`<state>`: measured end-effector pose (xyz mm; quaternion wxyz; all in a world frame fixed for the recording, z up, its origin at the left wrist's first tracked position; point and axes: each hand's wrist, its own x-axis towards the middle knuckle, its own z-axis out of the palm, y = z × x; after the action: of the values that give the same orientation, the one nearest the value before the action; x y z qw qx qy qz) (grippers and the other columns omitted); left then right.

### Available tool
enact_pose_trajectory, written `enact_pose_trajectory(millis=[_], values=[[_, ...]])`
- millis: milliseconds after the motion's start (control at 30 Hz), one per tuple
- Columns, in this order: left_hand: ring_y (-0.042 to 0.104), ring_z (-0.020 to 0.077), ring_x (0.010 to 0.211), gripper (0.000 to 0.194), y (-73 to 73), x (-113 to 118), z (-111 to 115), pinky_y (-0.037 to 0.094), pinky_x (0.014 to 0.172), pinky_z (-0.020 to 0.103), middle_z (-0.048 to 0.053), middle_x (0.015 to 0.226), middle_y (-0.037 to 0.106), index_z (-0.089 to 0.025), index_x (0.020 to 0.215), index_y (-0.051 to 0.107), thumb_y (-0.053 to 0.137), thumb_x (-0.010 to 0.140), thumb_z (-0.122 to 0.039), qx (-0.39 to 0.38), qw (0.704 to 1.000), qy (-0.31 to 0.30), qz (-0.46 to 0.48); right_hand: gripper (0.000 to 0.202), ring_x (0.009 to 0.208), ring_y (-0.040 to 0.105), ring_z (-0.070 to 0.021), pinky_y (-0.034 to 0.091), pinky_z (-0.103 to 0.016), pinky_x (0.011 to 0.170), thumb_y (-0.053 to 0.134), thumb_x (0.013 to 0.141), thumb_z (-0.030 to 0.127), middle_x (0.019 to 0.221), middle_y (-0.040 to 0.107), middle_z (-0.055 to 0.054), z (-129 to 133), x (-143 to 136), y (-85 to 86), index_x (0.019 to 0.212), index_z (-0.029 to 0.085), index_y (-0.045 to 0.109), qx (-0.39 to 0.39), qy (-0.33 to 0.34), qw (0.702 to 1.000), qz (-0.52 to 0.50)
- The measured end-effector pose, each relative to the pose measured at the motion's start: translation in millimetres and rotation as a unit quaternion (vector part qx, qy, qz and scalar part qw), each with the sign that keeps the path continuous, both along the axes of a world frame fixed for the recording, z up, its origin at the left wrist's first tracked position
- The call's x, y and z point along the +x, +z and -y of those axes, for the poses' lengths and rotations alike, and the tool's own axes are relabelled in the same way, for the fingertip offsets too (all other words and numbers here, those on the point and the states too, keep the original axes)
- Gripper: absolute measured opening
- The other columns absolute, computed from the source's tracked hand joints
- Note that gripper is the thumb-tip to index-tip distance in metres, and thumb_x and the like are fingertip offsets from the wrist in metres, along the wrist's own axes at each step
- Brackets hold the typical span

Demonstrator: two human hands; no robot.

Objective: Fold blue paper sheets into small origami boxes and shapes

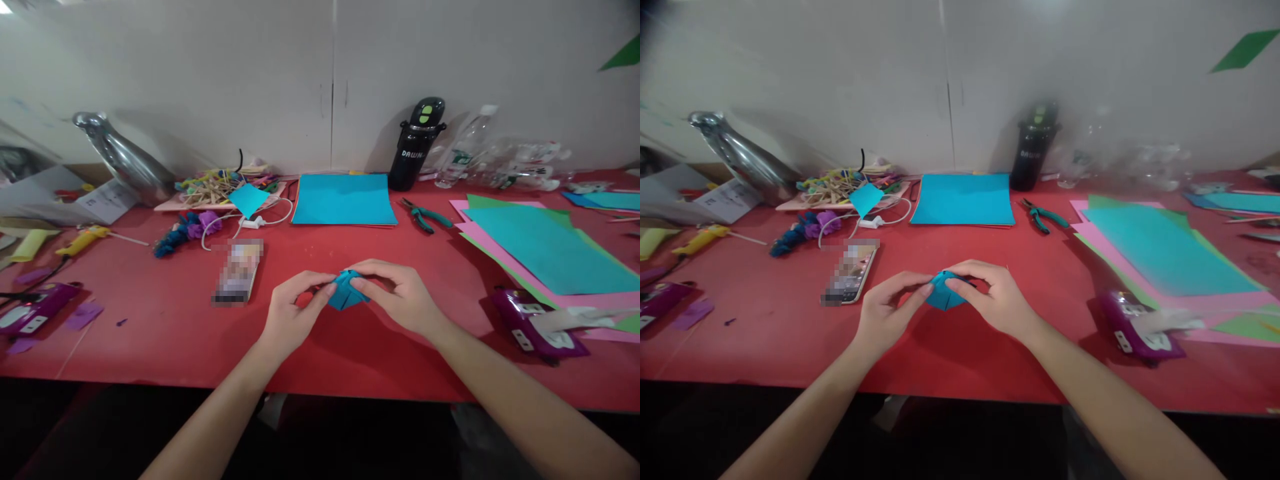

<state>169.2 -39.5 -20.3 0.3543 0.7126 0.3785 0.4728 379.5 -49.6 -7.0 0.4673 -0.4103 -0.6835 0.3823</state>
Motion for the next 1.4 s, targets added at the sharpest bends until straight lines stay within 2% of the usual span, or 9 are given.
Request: enact_pose_trajectory(millis=[200, 433, 667, 933, 1100, 1233, 1400], values=[[0.068, 0.0125, 0.080, 0.011, 3.5, 4.0, 2.4, 0.055, 0.074, 0.023, 0.002, 0.090, 0.075, -0.021, 0.096, 0.074, 0.069, 0.088, -0.016, 0.038, 0.999, 0.004, 0.003, 0.017, 0.102, 0.069, -0.0182, 0.054, -0.032, 0.091, 0.064, 0.094, 0.029, 0.110, 0.074, -0.003, 2.3, -3.9, -1.9, 0.107, 0.027, 0.075, 0.003, 0.019, 1.000, 0.000], [0.069, 0.0158, 0.083, 0.009, -0.6, 5.4, 3.4, 0.058, 0.076, 0.027, 0.004, 0.090, 0.074, -0.021, 0.095, 0.074, 0.070, 0.087, -0.021, -0.020, 0.999, -0.001, 0.030, 0.020, 0.105, 0.069, -0.0196, 0.056, -0.034, 0.090, 0.064, 0.094, 0.030, 0.114, 0.073, -0.003, 3.0, -5.3, -6.6, 0.110, 0.031, 0.076, 0.002, 0.001, 1.000, -0.015], [0.069, 0.0168, 0.082, 0.008, -0.5, 6.8, 3.2, 0.058, 0.077, 0.029, 0.005, 0.090, 0.073, -0.019, 0.092, 0.072, 0.070, 0.086, -0.023, -0.066, 0.997, -0.025, 0.044, 0.021, 0.100, 0.069, -0.0197, 0.056, -0.034, 0.088, 0.062, 0.095, 0.029, 0.110, 0.073, -0.005, 3.3, -7.4, -6.2, 0.110, 0.028, 0.076, 0.023, 0.013, 1.000, 0.005], [0.068, 0.0143, 0.074, 0.003, 4.7, 8.5, 5.9, 0.056, 0.072, 0.026, 0.002, 0.082, 0.072, -0.019, 0.086, 0.071, 0.069, 0.087, -0.020, -0.011, 1.000, 0.015, -0.007, 0.015, 0.088, 0.067, -0.0162, 0.054, -0.029, 0.079, 0.066, 0.092, 0.027, 0.097, 0.069, -0.004, 3.2, -7.0, -2.8, 0.104, 0.025, 0.075, 0.073, 0.006, 0.996, 0.045], [0.070, 0.0175, 0.081, 0.010, -2.1, 7.2, 4.2, 0.057, 0.076, 0.029, 0.004, 0.089, 0.074, -0.021, 0.094, 0.072, 0.070, 0.087, -0.027, -0.051, 0.998, 0.003, -0.043, 0.012, 0.083, 0.064, -0.0171, 0.053, -0.031, 0.074, 0.060, 0.095, 0.029, 0.091, 0.067, -0.004, 2.3, -4.9, -1.5, 0.093, 0.023, 0.071, 0.036, -0.014, 0.999, 0.020], [0.070, 0.0192, 0.080, 0.013, -3.6, 6.4, 2.7, 0.056, 0.075, 0.030, 0.004, 0.087, 0.076, -0.021, 0.092, 0.074, 0.068, 0.088, -0.032, -0.094, 0.994, -0.018, -0.043, 0.013, 0.081, 0.062, -0.0172, 0.051, -0.031, 0.074, 0.059, 0.096, 0.031, 0.088, 0.065, -0.003, 1.5, -3.7, -0.5, 0.090, 0.023, 0.067, 0.025, -0.035, 0.999, 0.020], [0.064, 0.0165, 0.071, 0.012, 0.7, 5.8, 4.2, 0.052, 0.067, 0.028, 0.003, 0.078, 0.071, -0.020, 0.087, 0.071, 0.065, 0.089, -0.029, -0.078, 0.994, -0.017, -0.079, 0.015, 0.083, 0.061, -0.0179, 0.050, -0.031, 0.077, 0.056, 0.097, 0.031, 0.088, 0.065, -0.003, 2.6, -5.0, -0.5, 0.089, 0.022, 0.065, 0.015, -0.024, 0.999, 0.033]])
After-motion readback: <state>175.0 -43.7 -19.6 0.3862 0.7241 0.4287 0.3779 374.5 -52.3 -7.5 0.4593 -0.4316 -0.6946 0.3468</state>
